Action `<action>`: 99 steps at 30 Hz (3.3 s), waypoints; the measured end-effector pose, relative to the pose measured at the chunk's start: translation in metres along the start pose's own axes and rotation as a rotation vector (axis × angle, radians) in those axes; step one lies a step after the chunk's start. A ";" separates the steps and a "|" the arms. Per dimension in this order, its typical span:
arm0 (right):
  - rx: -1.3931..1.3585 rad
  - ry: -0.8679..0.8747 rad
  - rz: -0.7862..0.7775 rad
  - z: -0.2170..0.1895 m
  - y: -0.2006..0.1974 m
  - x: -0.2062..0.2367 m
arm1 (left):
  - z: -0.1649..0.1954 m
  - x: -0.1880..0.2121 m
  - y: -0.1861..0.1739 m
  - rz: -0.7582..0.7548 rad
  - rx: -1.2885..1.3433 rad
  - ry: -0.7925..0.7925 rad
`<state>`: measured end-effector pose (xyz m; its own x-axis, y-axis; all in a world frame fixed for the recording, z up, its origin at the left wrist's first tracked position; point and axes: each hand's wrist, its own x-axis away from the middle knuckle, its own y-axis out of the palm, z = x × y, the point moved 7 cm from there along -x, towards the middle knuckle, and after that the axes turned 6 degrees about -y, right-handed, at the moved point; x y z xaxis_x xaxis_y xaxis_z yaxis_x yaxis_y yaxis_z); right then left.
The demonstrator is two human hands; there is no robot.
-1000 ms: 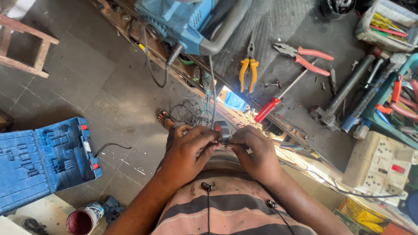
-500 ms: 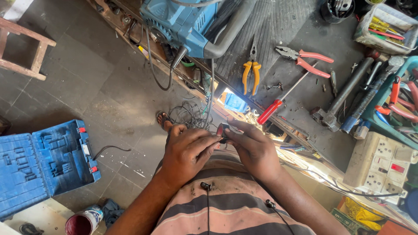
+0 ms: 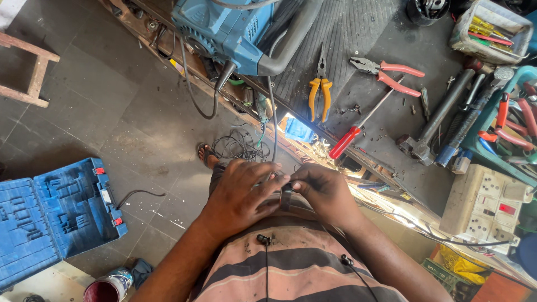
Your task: The person works at a cluttered repair-workshop bench handling a bundle of electrical wires, twisting and joining the wire ends by hand, cutting or gripping them with pliers, and wrapping the joint with electrical tape. They repeatedly pick up, position, and rework the wire ends while standing at the bench.
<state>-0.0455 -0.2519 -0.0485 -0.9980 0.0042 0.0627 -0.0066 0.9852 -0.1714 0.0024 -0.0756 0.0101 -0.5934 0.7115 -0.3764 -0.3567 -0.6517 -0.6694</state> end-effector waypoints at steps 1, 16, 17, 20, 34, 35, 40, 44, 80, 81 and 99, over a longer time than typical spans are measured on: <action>0.030 0.016 0.005 0.002 0.000 0.000 | 0.001 0.000 0.003 -0.020 -0.025 0.008; 0.306 -0.278 -0.068 -0.034 0.012 0.002 | -0.018 -0.004 0.001 0.113 0.472 -0.457; 0.316 -0.300 -0.088 -0.036 0.014 0.003 | -0.021 -0.003 0.004 0.109 0.498 -0.533; 0.328 -0.350 -0.054 -0.043 0.015 0.004 | -0.029 -0.004 0.005 0.142 0.427 -0.626; -0.112 -0.075 0.072 -0.013 0.008 0.010 | 0.015 0.000 -0.006 0.047 -0.086 0.095; -0.143 -0.045 0.070 -0.009 0.009 0.010 | 0.013 0.001 0.000 -0.016 -0.134 0.106; -0.331 0.060 0.020 0.001 0.015 0.005 | 0.011 0.008 0.000 0.035 -0.100 0.150; -0.030 -0.070 0.065 -0.017 0.016 0.006 | 0.010 0.010 -0.013 0.197 0.126 0.065; -0.009 -0.197 0.074 -0.027 -0.005 -0.013 | 0.000 -0.015 0.002 0.152 -0.199 0.144; 0.012 -0.188 0.081 -0.026 -0.005 -0.014 | 0.003 -0.017 -0.001 0.164 -0.180 0.162; -0.092 -0.272 0.018 -0.013 -0.008 -0.007 | -0.020 -0.037 0.008 0.094 0.404 -0.328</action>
<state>-0.0373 -0.2574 -0.0351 -0.9782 -0.0124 -0.2073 0.0042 0.9968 -0.0795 0.0358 -0.1019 0.0058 -0.8078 0.5676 -0.1594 -0.5022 -0.8041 -0.3182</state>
